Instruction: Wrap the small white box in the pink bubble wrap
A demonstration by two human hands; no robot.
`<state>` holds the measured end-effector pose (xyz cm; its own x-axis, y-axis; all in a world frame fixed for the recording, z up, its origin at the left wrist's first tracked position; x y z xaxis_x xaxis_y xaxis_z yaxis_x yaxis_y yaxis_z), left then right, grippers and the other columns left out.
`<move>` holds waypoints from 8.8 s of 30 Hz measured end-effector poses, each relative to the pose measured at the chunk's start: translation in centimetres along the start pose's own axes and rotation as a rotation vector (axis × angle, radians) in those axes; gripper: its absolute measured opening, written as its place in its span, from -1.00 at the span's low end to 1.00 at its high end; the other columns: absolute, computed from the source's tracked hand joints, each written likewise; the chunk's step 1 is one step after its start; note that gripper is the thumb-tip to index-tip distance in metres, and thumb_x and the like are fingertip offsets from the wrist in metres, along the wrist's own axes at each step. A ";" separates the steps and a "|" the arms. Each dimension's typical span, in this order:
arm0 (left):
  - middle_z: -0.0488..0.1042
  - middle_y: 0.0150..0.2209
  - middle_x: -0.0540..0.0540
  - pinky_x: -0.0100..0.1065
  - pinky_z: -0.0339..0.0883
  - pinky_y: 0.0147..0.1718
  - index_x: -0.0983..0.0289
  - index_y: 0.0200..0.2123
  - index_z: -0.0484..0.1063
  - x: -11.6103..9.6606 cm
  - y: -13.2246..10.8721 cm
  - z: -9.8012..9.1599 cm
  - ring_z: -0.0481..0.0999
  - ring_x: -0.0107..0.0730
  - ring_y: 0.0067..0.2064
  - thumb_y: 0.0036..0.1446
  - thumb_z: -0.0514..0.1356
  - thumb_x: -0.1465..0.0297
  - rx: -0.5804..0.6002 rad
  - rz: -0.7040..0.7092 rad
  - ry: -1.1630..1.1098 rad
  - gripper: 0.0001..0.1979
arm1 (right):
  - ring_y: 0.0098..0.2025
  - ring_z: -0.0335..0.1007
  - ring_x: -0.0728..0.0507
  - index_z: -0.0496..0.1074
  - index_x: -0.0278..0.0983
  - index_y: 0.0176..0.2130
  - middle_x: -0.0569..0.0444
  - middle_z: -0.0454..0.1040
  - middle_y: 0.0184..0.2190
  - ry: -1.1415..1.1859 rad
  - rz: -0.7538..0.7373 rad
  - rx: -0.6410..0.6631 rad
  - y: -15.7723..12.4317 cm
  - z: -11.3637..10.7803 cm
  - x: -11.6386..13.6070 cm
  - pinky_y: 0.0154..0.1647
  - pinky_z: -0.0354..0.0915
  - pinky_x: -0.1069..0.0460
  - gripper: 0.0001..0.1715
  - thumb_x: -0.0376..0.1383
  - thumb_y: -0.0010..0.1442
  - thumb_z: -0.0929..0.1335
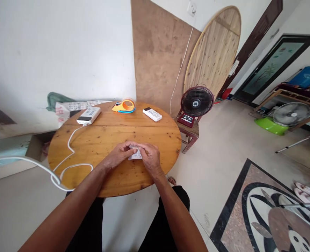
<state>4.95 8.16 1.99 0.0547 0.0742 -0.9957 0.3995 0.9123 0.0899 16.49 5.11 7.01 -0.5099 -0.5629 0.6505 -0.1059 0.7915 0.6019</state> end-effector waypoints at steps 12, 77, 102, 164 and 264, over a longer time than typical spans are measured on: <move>0.50 -0.27 0.08 -0.36 0.31 -0.31 0.32 -0.14 0.42 1.1 0.2 -0.4 0.46 -0.35 -0.27 -0.08 0.32 0.17 0.020 -0.039 -0.106 -0.53 | -0.09 0.49 -0.12 0.56 -0.13 -0.19 0.06 0.59 -0.17 -0.158 -0.120 0.008 -0.6 0.1 1.7 0.00 0.28 -0.07 -0.74 -0.33 0.25 0.29; 0.51 -0.11 0.14 -0.23 0.30 -0.05 0.33 -0.10 0.47 1.0 0.6 -3.2 0.46 -0.22 -0.10 0.04 0.13 0.21 -0.267 0.059 0.102 -0.59 | 0.17 0.19 -0.22 0.30 -0.27 0.12 -0.12 0.22 0.21 -0.472 -0.151 0.081 -1.7 0.2 0.1 0.13 0.15 -0.14 -0.53 -0.27 0.23 0.27; 0.48 -0.21 0.12 -0.31 0.34 -0.25 0.36 -0.05 0.39 1.0 0.5 -2.4 0.44 -0.33 -0.26 -0.02 0.21 0.22 -0.195 0.041 0.028 -0.53 | 0.17 0.17 -0.25 0.39 -0.22 0.01 -0.12 0.20 0.23 -0.615 -0.262 0.196 -1.9 2.0 1.1 0.06 0.14 -0.14 -0.66 -0.29 0.23 0.29; 0.50 -0.18 0.12 -0.23 0.33 -0.13 0.32 -0.12 0.44 2.1 0.6 -3.6 0.47 -0.26 -0.17 -0.13 0.30 0.24 -0.294 0.066 -0.099 -0.53 | 0.18 0.20 -0.23 0.25 -0.26 0.09 -0.13 0.28 0.16 -0.339 -0.127 0.014 -1.7 -0.6 0.4 0.16 0.12 -0.16 -0.51 -0.26 0.16 0.31; 0.51 -0.45 0.03 -0.30 0.34 -0.24 0.27 -0.43 0.48 4.6 -0.3 -7.7 0.47 -0.33 -0.33 -0.19 0.21 0.40 -0.735 -0.039 -0.412 -0.84 | -0.10 0.42 -0.19 0.36 -0.32 -0.08 -0.11 0.46 -0.11 0.161 0.452 -0.065 -1.3 -0.7 -7.5 0.04 0.31 -0.17 -0.53 -0.17 0.03 0.35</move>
<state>-1.97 11.29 -2.79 0.4397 0.0142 -0.8980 -0.2817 0.9516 -0.1228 21.07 8.13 1.67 -0.3534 -0.2002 0.9138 0.1514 0.9517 0.2670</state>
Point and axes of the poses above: each hand's wrist, its own y-axis towards the middle knuckle, its own z-axis out of the palm, x = y × z, the point moved 10 cm from there along y, towards the middle knuckle
